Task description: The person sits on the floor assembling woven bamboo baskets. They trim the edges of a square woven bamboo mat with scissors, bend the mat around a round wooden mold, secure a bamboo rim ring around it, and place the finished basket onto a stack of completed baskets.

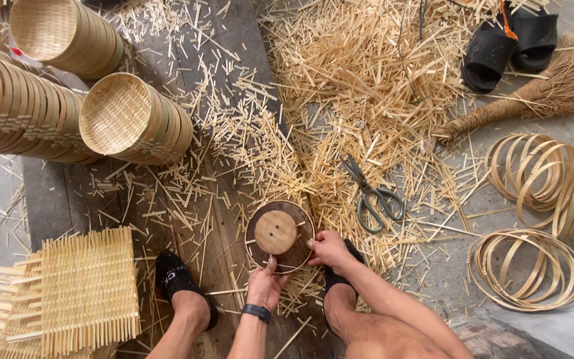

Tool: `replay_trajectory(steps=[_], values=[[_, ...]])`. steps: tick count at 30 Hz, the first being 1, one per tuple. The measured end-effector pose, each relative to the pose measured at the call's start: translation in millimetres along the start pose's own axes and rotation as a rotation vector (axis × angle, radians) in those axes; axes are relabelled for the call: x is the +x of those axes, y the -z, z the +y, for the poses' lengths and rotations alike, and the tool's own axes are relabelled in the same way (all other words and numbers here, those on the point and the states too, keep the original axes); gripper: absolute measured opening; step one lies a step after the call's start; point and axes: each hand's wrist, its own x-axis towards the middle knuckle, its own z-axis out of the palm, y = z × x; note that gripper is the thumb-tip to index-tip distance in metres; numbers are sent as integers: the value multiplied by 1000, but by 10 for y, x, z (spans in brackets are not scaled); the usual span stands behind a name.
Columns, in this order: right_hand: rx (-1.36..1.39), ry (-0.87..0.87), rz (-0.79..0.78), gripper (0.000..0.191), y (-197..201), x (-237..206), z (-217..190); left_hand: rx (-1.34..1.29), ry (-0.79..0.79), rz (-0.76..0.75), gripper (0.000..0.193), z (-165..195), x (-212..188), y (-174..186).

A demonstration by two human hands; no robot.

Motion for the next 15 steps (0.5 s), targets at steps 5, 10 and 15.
replay_trajectory(steps=[5, 10, 15], values=[[-130, 38, 71, 28, -121, -54, 6, 33, -67, 148, 29, -129, 14, -110], [-390, 13, -42, 45, -14, -226, -313, 518, -173, 57, 30, 562, -192, -208], [-374, 472, -92, 110, -59, -421, -780, 1121, -924, -180, 50, 1066, -488, -515]])
